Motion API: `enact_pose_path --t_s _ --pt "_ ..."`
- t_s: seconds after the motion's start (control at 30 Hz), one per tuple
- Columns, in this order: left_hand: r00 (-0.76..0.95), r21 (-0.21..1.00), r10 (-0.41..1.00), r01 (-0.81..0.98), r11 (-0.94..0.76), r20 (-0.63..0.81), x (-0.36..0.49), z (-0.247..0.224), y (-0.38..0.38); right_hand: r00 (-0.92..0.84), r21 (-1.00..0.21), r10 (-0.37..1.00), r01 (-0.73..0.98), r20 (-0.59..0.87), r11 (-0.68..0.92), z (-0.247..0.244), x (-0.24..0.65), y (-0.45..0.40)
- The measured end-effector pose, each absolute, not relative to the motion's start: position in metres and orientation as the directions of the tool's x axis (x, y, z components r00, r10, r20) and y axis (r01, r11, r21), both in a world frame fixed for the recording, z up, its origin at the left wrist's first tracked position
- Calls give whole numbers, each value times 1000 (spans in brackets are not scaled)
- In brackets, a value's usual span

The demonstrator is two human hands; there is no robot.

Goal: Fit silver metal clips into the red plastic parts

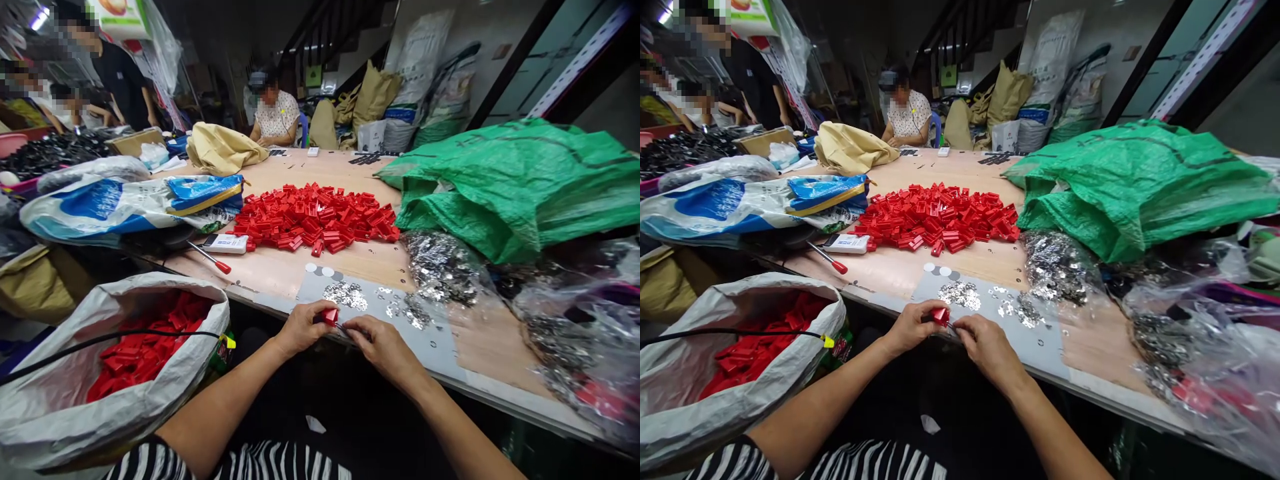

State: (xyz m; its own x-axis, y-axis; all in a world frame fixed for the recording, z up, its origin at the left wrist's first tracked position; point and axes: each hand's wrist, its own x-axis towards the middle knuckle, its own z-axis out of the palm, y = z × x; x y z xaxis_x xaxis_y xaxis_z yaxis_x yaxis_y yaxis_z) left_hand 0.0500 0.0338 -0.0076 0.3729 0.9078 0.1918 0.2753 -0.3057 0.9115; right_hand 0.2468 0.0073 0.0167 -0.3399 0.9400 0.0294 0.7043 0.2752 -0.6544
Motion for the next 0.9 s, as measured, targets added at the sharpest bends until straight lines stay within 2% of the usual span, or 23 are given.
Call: enact_pose_path --t_s 0.4,0.53,0.67,0.8,0.9 --pt "349 918 918 270 -289 186 53 -13 31 -239 -492 971 844 14 215 20 225 -2" --pt "318 916 923 258 -306 218 54 -8 25 -286 -552 957 790 52 267 15 230 -5" --pt "241 928 938 218 -303 249 49 -2 12 -284 -682 937 645 204 344 13 236 -10" --pt "142 975 966 20 -220 215 47 10 -1 -276 -789 951 551 136 273 22 237 -19" --pt "127 941 990 -337 -17 64 48 23 -10 -342 -826 935 498 94 265 37 233 -26"
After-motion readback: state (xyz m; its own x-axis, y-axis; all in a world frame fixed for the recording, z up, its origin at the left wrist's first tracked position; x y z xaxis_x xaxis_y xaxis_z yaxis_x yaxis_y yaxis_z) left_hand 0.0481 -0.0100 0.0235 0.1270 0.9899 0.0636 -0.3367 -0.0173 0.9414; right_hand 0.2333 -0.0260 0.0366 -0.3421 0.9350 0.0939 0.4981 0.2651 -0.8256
